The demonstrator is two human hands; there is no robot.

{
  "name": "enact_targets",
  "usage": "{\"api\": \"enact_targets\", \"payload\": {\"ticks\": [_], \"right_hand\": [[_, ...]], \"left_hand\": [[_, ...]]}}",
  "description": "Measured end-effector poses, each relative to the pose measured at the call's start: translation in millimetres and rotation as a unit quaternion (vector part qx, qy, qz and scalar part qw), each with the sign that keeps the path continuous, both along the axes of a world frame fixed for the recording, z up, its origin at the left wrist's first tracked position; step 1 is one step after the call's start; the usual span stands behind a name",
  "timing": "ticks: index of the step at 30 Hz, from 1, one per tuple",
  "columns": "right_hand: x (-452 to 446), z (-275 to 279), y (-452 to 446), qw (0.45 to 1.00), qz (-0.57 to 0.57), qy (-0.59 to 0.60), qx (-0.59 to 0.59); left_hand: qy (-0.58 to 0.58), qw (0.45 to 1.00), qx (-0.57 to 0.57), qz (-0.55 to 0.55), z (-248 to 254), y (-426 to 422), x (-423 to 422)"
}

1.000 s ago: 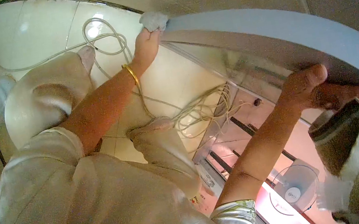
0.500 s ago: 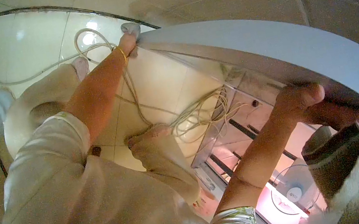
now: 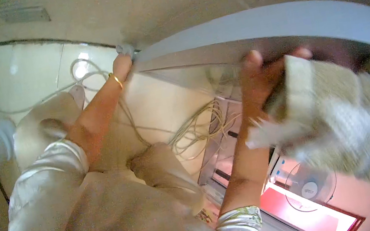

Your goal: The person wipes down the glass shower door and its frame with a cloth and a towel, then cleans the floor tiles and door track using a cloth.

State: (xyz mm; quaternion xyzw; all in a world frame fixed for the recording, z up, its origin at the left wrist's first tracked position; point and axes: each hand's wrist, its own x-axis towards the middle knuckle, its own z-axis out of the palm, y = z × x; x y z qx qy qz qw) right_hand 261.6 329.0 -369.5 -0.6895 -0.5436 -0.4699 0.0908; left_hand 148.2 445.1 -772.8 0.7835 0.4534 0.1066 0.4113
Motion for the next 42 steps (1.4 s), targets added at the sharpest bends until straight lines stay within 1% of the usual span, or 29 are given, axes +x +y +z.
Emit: {"api": "enact_targets", "payload": {"ticks": [1, 2, 4, 6, 9, 12, 13, 15, 17, 18, 19, 21, 22, 23, 24, 25, 26, 27, 29, 31, 32, 33, 35, 36, 37, 39, 40, 41, 42], "right_hand": [[10.2, 0.5, -5.7, 0.998, 0.032, -0.043, -0.029], [15.4, -1.4, -6.2, 0.997, 0.042, -0.054, -0.031], [17.1, -8.0, -5.3, 0.996, 0.059, -0.058, -0.033], [21.2, -14.1, -1.7, 0.995, 0.078, -0.060, -0.033], [24.8, -20.0, 4.3, 0.992, 0.103, -0.069, -0.023], [25.4, -17.2, 0.2, 0.990, 0.119, -0.078, -0.011], [22.6, -14.1, -0.3, 0.989, 0.121, -0.079, -0.011], [10.6, -6.8, -0.7, 0.993, 0.094, -0.064, -0.028], [-17.7, 11.5, -4.7, 0.997, 0.041, -0.030, -0.064], [-30.8, 19.0, -10.2, 0.997, 0.014, -0.011, -0.082], [-40.3, 25.3, -17.7, 0.992, 0.001, 0.064, -0.109], [-62.0, 32.7, -43.1, 0.964, -0.017, 0.214, -0.160], [-65.5, 32.7, -54.1, 0.972, 0.003, 0.159, -0.174], [-68.3, 33.7, -68.0, 0.977, 0.023, 0.099, -0.185], [-69.3, 36.1, -78.5, 0.978, 0.042, 0.041, -0.199], [-75.5, 43.5, -87.5, 0.971, 0.013, 0.162, -0.176], [-87.2, 56.7, -96.0, 0.948, -0.014, 0.281, -0.151], [-101.9, 72.0, -101.1, 0.910, -0.040, 0.393, -0.126], [-118.0, 121.5, -111.3, 0.935, 0.021, 0.355, 0.009], [-143.5, 179.0, -117.5, 0.907, 0.065, 0.403, 0.107], [-149.3, 200.6, -115.1, 0.905, 0.106, 0.372, 0.177], [-147.7, 220.2, -115.0, 0.898, 0.140, 0.368, 0.198], [-142.6, 262.1, -88.3, 0.931, 0.166, 0.201, 0.254], [-140.3, 280.2, -75.7, 0.952, 0.107, 0.151, 0.245], [-137.5, 296.7, -63.5, 0.966, 0.049, 0.100, 0.235], [-132.2, 320.6, -35.5, 0.960, 0.015, 0.181, 0.215], [-130.5, 328.9, -23.5, 0.964, -0.042, 0.147, 0.217], [-134.0, 336.4, -20.9, 0.968, -0.065, 0.124, 0.209], [-135.4, 343.3, -18.5, 0.970, -0.087, 0.103, 0.201]], "left_hand": [[0.001, 0.999, 0.038, -0.020, 24.5, -0.2, -3.5], [-0.064, 0.996, -0.019, 0.052, 51.4, -3.0, -3.5], [-0.196, 0.954, -0.131, 0.185, 143.1, -11.8, -5.9], [-0.239, 0.945, -0.146, 0.167, 217.8, -17.9, -12.4], [-0.434, 0.895, -0.029, 0.099, 305.0, -35.4, -29.3], [-0.642, 0.766, -0.007, 0.018, 360.0, -33.7, -18.7], [-0.641, 0.766, 0.039, -0.041, 372.6, -24.1, -16.1], [-0.671, 0.733, -0.008, -0.107, 397.1, -11.2, -15.7], [-0.695, 0.694, -0.096, -0.160, 422.2, -4.6, -20.4], [-0.700, 0.672, -0.162, -0.178, 430.7, -0.9, -20.4], [-0.699, 0.648, -0.230, -0.197, 437.2, 2.0, -18.0], [-0.666, 0.709, -0.128, -0.193, 424.3, 1.0, -18.7], [-0.647, 0.735, -0.077, -0.188, 417.7, 0.3, -19.1], [-0.651, 0.730, -0.098, -0.185, 408.2, -3.8, -22.1], [-0.622, 0.761, -0.042, -0.181, 389.8, -0.2, -17.0], [-0.589, 0.789, 0.015, -0.174, 369.1, 6.5, -9.3], [-0.553, 0.813, 0.072, -0.165, 361.0, 10.9, -5.8], [-0.586, 0.792, 0.030, -0.167, 363.4, 10.3, -10.7], [-0.641, 0.746, -0.058, -0.173, 381.1, 0.8, -12.0], [-0.658, 0.719, -0.140, -0.173, 419.3, -8.6, -27.2], [-0.666, 0.703, -0.180, -0.173, 439.9, -12.6, -35.5], [-0.675, 0.688, -0.182, -0.195, 455.5, -11.0, -37.4], [-0.684, 0.660, -0.194, -0.241, 489.4, -1.6, -35.7], [-0.680, 0.585, -0.362, -0.253, 517.9, -3.0, -47.4], [-0.665, 0.666, -0.235, -0.243, 522.4, 5.5, -33.4], [-0.640, 0.736, -0.001, -0.221, 538.8, 15.4, -18.4], [-0.640, 0.731, 0.101, -0.214, 555.5, 15.0, -20.6], [-0.633, 0.718, 0.203, -0.206, 571.5, 11.8, -24.1], [-0.643, 0.706, 0.210, -0.212, 586.3, 8.2, -28.0]]}}
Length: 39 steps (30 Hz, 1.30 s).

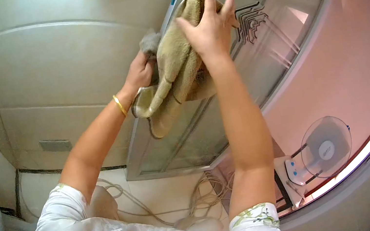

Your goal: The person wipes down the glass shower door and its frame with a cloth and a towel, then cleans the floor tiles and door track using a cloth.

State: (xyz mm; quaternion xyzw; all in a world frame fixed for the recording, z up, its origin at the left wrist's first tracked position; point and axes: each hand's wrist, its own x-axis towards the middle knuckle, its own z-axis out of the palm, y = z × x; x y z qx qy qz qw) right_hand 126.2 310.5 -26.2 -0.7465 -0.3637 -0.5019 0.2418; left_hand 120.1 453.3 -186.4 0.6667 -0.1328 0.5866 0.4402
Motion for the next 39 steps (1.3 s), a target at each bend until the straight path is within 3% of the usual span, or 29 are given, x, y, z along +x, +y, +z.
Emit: {"api": "enact_targets", "payload": {"ticks": [3, 7, 10, 12, 13, 14, 17, 19, 24, 27, 28, 29, 30, 31, 32, 35, 36, 38, 39], "right_hand": [[61.2, 20.7, -10.5, 0.988, 0.140, -0.058, -0.022], [57.8, 28.3, -27.2, 0.972, 0.222, -0.056, -0.051], [62.2, 40.7, -59.2, 0.946, 0.250, 0.208, -0.003], [84.8, 45.8, -91.5, 0.965, 0.196, 0.159, 0.063], [92.5, 52.1, -109.6, 0.944, 0.116, 0.283, 0.125], [105.8, 53.5, -133.8, 0.924, 0.185, 0.287, 0.173], [69.6, 40.2, -212.5, 0.838, 0.380, 0.301, 0.249], [42.7, 30.2, -246.3, 0.804, 0.425, 0.327, 0.256], [-17.3, -30.0, -310.4, 0.824, 0.347, 0.342, 0.288], [-54.5, -91.5, -338.8, 0.796, 0.318, 0.366, 0.361], [-60.4, -117.8, -360.8, 0.831, 0.272, 0.372, 0.312], [-83.3, -130.7, -358.3, 0.818, 0.330, 0.402, 0.246], [-90.2, -153.9, -372.2, 0.807, 0.293, 0.456, 0.234], [-95.4, -180.1, -381.8, 0.791, 0.329, 0.484, 0.177], [-101.7, -187.8, -386.3, 0.738, 0.324, 0.591, 0.032], [-111.8, -272.9, -393.5, 0.516, 0.261, 0.788, -0.212], [-121.7, -301.7, -380.7, 0.483, 0.248, 0.776, -0.322], [-148.7, -365.7, -373.3, 0.448, 0.225, 0.805, -0.317], [-157.4, -361.4, -365.5, 0.489, 0.184, 0.784, -0.335]], "left_hand": [[-0.045, 0.998, 0.039, 0.019, 38.7, -3.8, -2.5], [-0.050, 0.992, 0.083, 0.086, 73.1, 3.2, 3.2], [-0.083, 0.986, 0.084, 0.114, 91.1, -11.2, 0.5], [-0.080, 0.977, 0.093, 0.173, 89.7, -12.7, 9.7], [-0.080, 0.970, 0.112, 0.200, 84.3, -14.2, 11.6], [-0.080, 0.962, 0.131, 0.226, 74.3, -14.7, 10.8], [-0.078, 0.946, 0.177, 0.259, 38.8, -14.4, 3.9], [-0.059, 0.928, 0.210, 0.302, 23.1, -17.7, -2.5], [-0.134, 0.887, 0.251, 0.363, 75.6, -31.6, -2.9], [-0.116, 0.860, 0.247, 0.431, 98.1, -45.6, 16.4], [-0.100, 0.848, 0.246, 0.459, 98.1, -49.5, 20.9], [-0.067, 0.811, 0.290, 0.504, 88.5, -50.8, 21.9], [-0.048, 0.800, 0.335, 0.497, 71.7, -50.1, 24.7], [-0.030, 0.785, 0.378, 0.489, 52.4, -48.0, 28.5], [-0.014, 0.768, 0.420, 0.483, 37.3, -47.9, 31.0], [0.054, 0.841, 0.396, 0.364, 6.1, -54.2, 26.0], [0.057, 0.839, 0.395, 0.370, 6.6, -58.2, 18.9], [0.066, 0.839, 0.387, 0.376, 9.1, -69.1, 4.2], [0.028, 0.868, 0.359, 0.342, 10.0, -69.4, 5.1]]}}
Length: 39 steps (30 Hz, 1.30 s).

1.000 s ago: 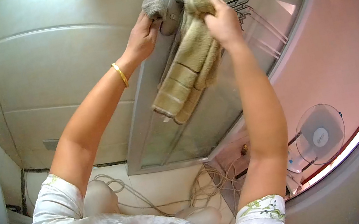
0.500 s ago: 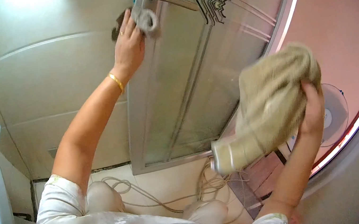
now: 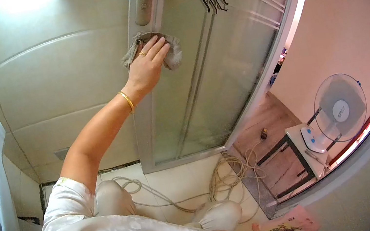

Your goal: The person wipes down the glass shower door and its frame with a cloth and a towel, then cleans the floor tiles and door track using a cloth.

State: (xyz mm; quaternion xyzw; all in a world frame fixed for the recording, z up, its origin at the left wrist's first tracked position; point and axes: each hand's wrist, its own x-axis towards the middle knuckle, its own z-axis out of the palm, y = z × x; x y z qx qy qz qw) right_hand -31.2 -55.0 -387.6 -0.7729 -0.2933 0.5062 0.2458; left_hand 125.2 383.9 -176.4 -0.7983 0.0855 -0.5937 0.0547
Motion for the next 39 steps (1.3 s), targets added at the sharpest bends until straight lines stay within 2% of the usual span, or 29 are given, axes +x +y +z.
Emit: {"api": "enact_targets", "payload": {"ticks": [3, 4, 6, 7, 9, 10, 11, 12, 13, 15, 16, 17, 19, 20, 21, 23, 25, 26, 28, 30, 31, 32, 33, 35, 37, 39], "right_hand": [[-35.9, 55.4, 23.5, 0.983, -0.014, -0.173, -0.066], [-46.3, 70.7, 28.6, 0.969, -0.021, -0.229, -0.087], [-10.4, 33.9, 17.0, 0.930, 0.113, -0.337, -0.095], [30.8, -6.1, -0.1, 0.886, 0.250, -0.381, -0.081], [62.6, 50.9, 25.3, 0.940, 0.098, -0.315, 0.088], [76.9, 75.5, 47.7, 0.909, 0.065, -0.382, 0.152], [87.5, 100.1, 73.3, 0.891, 0.017, -0.388, 0.236], [98.8, 121.3, 101.4, 0.831, 0.019, -0.457, 0.316], [93.6, 144.2, 129.5, 0.852, -0.094, -0.325, 0.399], [102.0, 178.5, 185.1, 0.751, -0.098, -0.460, 0.464], [116.8, 184.1, 213.0, 0.682, -0.079, -0.533, 0.494], [133.7, 184.8, 237.8, 0.606, -0.059, -0.600, 0.519], [152.2, 192.4, 273.9, 0.570, -0.076, -0.585, 0.572], [160.3, 199.0, 287.5, 0.551, -0.084, -0.576, 0.597], [171.3, 209.3, 294.9, 0.602, -0.089, -0.502, 0.615], [196.5, 231.3, 304.9, 0.688, -0.100, -0.344, 0.632], [210.8, 262.6, 324.4, 0.630, -0.178, -0.366, 0.661], [218.4, 277.0, 334.2, 0.589, -0.208, -0.425, 0.655], [233.9, 299.2, 351.8, 0.496, -0.263, -0.536, 0.630], [244.9, 296.4, 378.3, 0.360, -0.232, -0.716, 0.551], [249.0, 291.6, 389.5, 0.283, -0.210, -0.791, 0.501], [252.2, 284.5, 392.7, 0.325, -0.194, -0.770, 0.513], [253.6, 275.2, 392.4, 0.332, -0.179, -0.774, 0.510], [251.7, 248.9, 383.7, 0.346, -0.151, -0.779, 0.501], [246.6, 203.2, 368.8, 0.385, -0.113, -0.787, 0.469], [242.0, 188.5, 360.4, 0.411, -0.089, -0.790, 0.446]], "left_hand": [[-0.029, 0.983, -0.120, -0.133, 11.8, -5.7, -8.6], [-0.060, 0.957, -0.193, -0.206, 16.4, -12.7, -14.2], [0.025, 0.860, -0.385, -0.335, 26.3, -19.7, -24.2], [0.066, 0.787, -0.474, -0.390, 26.6, -20.5, -27.2], [0.140, 0.649, -0.586, -0.465, 23.9, -21.2, -30.0], [0.171, 0.587, -0.626, -0.484, 26.6, -28.5, -39.6], [0.200, 0.521, -0.662, -0.500, 26.8, -34.8, -45.7], [0.204, 0.494, -0.670, -0.515, 22.4, -38.6, -46.2], [0.218, 0.479, -0.670, -0.524, 20.7, -44.2, -49.1], [0.246, 0.451, -0.666, -0.541, 20.7, -55.2, -54.5], [0.250, 0.433, -0.656, -0.566, 17.8, -58.4, -53.6], [0.263, 0.455, -0.648, -0.551, 19.3, -57.4, -55.7], [0.285, 0.502, -0.629, -0.520, 25.8, -47.9, -62.4], [0.263, 0.478, -0.591, -0.594, 24.6, -25.6, -52.8], [0.306, 0.502, -0.574, -0.571, 28.4, -3.9, -56.4], [0.318, 0.645, -0.544, -0.432, 40.0, 15.5, -72.6], [0.212, 0.802, -0.469, -0.303, 36.5, 38.7, -62.2], [0.154, 0.863, -0.421, -0.232, 33.1, 47.4, -52.7], [0.055, 0.896, -0.406, -0.169, 26.2, 58.3, -32.1], [-0.028, 0.910, -0.390, -0.140, 6.5, 78.0, 11.7], [0.014, 0.887, -0.425, -0.179, 10.4, 73.3, 11.0], [0.057, 0.860, -0.458, -0.217, 14.1, 66.7, 8.7], [0.099, 0.828, -0.490, -0.255, 15.4, 62.4, 7.8], [0.058, 0.851, -0.472, -0.223, 8.2, 64.0, 19.2], [0.001, 0.871, -0.444, -0.208, 2.1, 64.6, 29.7], [-0.017, 0.873, -0.445, -0.199, 2.8, 60.2, 28.8]]}}
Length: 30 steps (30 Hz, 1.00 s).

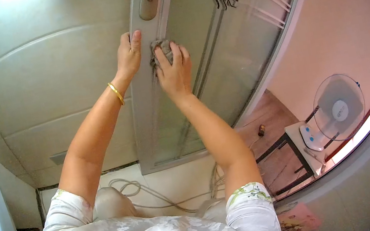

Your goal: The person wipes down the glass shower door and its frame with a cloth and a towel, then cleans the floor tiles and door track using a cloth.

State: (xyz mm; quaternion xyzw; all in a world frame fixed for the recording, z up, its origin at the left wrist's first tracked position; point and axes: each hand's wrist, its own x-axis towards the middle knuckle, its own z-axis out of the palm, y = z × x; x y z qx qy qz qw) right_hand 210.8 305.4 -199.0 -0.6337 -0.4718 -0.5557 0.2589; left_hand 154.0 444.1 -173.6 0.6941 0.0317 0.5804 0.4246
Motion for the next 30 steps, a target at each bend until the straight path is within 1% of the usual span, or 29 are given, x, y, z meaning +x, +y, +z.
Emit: {"api": "enact_targets", "payload": {"ticks": [2, 3, 5, 7, 10, 11, 13, 15, 16, 17, 18, 20, 22, 24, 27, 30], "right_hand": [[-3.2, -0.4, -1.7, 1.000, -0.006, 0.008, -0.014], [-3.2, 11.1, 0.6, 1.000, -0.012, -0.005, 0.013], [0.7, 64.0, 12.4, 0.997, -0.025, -0.035, 0.067], [10.3, 118.6, 26.3, 0.992, -0.008, -0.058, 0.115], [11.1, 141.0, 28.9, 0.991, -0.031, -0.048, 0.119], [9.6, 130.7, 27.7, 0.991, -0.022, -0.055, 0.119], [7.0, 78.8, 22.1, 0.990, -0.006, -0.076, 0.118], [11.8, 15.3, 11.6, 0.995, -0.009, -0.081, 0.053], [17.8, -6.2, 2.3, 0.997, 0.000, -0.076, 0.003], [21.1, -16.2, -2.8, 0.996, 0.010, -0.069, -0.047], [18.2, -10.2, -7.1, 0.999, 0.019, -0.040, -0.031], [4.7, 22.2, -16.9, 0.999, 0.039, 0.018, 0.002], [-17.8, 79.7, -15.4, 0.982, 0.078, -0.071, 0.157], [-35.5, 135.8, -15.1, 0.959, 0.032, -0.195, 0.202], [-35.3, 176.0, 4.9, 0.969, -0.030, -0.210, 0.125], [-17.3, 180.9, -5.6, 0.969, -0.079, -0.223, 0.074]], "left_hand": [[0.001, 1.000, -0.008, 0.011, -0.4, -1.7, -2.0], [0.008, 1.000, -0.014, 0.011, -0.6, -2.4, -2.1], [0.004, 1.000, -0.010, 0.016, -0.6, -3.0, -1.7], [-0.016, 0.999, 0.008, 0.028, -0.6, -2.7, -1.7], [-0.028, 0.999, -0.004, 0.021, 0.8, -4.8, -2.2], [-0.021, 1.000, -0.006, 0.018, 0.0, -4.5, -2.3], [-0.011, 1.000, -0.009, 0.009, -1.8, -1.8, 0.3], [-0.016, 1.000, -0.025, 0.003, -4.1, -1.2, 3.1], [-0.019, 0.999, -0.032, 0.000, -2.7, -2.0, 4.3], [-0.017, 0.999, -0.027, 0.006, -0.3, -3.1, 3.6], [-0.012, 1.000, -0.022, 0.013, -0.8, -3.8, 1.3], [-0.002, 1.000, -0.016, 0.024, -1.5, -4.3, -2.7], [0.004, 0.999, -0.018, 0.028, -0.8, -6.1, -4.8], [-0.001, 0.999, -0.023, 0.022, -1.5, -6.5, -4.6], [0.004, 0.999, -0.024, 0.021, -1.5, -5.2, -2.6], [0.001, 1.000, -0.022, 0.011, -2.8, -5.3, -4.7]]}}
